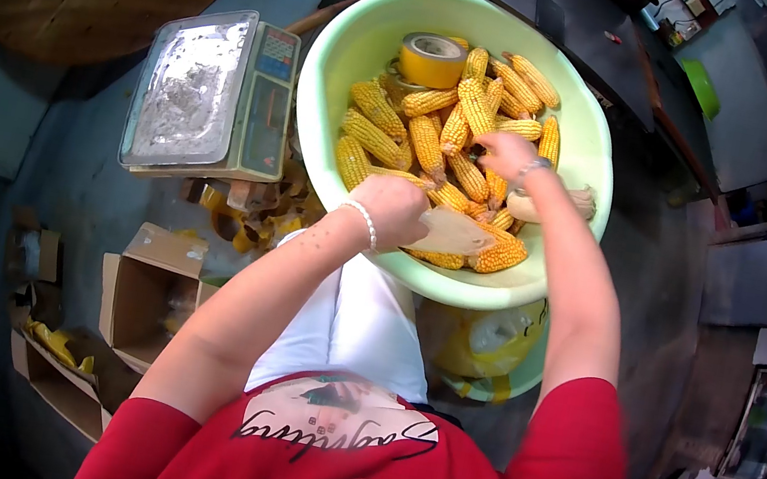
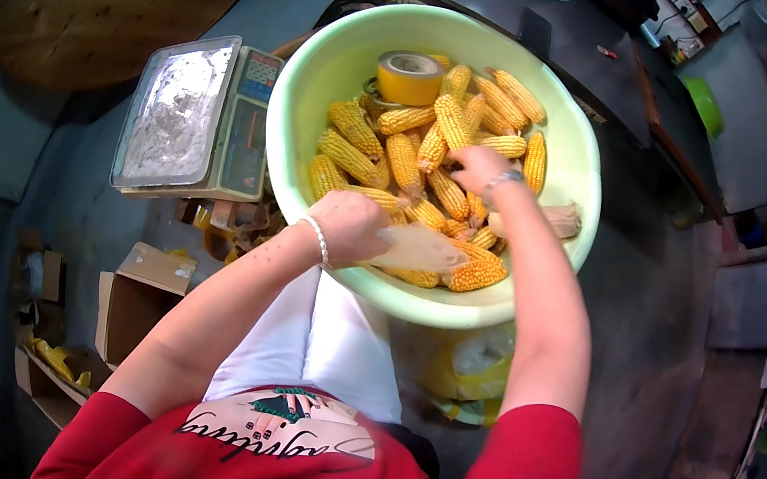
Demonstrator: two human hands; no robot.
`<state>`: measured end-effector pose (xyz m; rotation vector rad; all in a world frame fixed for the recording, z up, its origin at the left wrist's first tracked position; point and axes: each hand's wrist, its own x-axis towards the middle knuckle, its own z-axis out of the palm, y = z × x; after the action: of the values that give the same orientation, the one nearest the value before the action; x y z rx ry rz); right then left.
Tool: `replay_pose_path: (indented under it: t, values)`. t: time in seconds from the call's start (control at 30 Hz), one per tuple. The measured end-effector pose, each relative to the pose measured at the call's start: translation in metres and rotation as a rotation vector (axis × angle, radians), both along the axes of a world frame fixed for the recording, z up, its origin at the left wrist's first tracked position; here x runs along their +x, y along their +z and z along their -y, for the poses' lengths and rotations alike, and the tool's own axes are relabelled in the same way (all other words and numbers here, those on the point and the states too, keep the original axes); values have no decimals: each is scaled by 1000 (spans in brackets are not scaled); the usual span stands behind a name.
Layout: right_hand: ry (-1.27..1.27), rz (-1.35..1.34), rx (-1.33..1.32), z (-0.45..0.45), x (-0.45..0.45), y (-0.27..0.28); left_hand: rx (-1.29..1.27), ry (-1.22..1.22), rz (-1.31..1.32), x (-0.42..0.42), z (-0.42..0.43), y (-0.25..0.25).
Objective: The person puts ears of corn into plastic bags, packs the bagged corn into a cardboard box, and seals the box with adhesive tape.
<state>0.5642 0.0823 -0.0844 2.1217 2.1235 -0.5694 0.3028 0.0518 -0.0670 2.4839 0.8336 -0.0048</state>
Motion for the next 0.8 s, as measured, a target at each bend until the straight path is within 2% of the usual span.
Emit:
replay_pose_path:
  t: [0.07,0.13,0.23,0.33,0.43,0.57,0.8]
  values:
    - [168,-19,34,-25,-40,-16,13,-6,3,-1,0,-1]
    - [190,-29,31,-37,-78,-24,22,-5,20,-1,-1,-4]
    - [211,-15,266,-53,-100,-53,19,1,60,-2,-2,-7]
    - [217,208,276,-74,-103,-59,7,21,68,-1,-3,-9]
    - [125,452,96,-96,-103,-59,-6,37,66,-2,-4,-9]
    - [81,415,21,-101,-103,-67,-22,50,64,-1,-5,-7]
    - [116,345,210,-91,-91,-65,-36,65,86,-3,-5,-5]
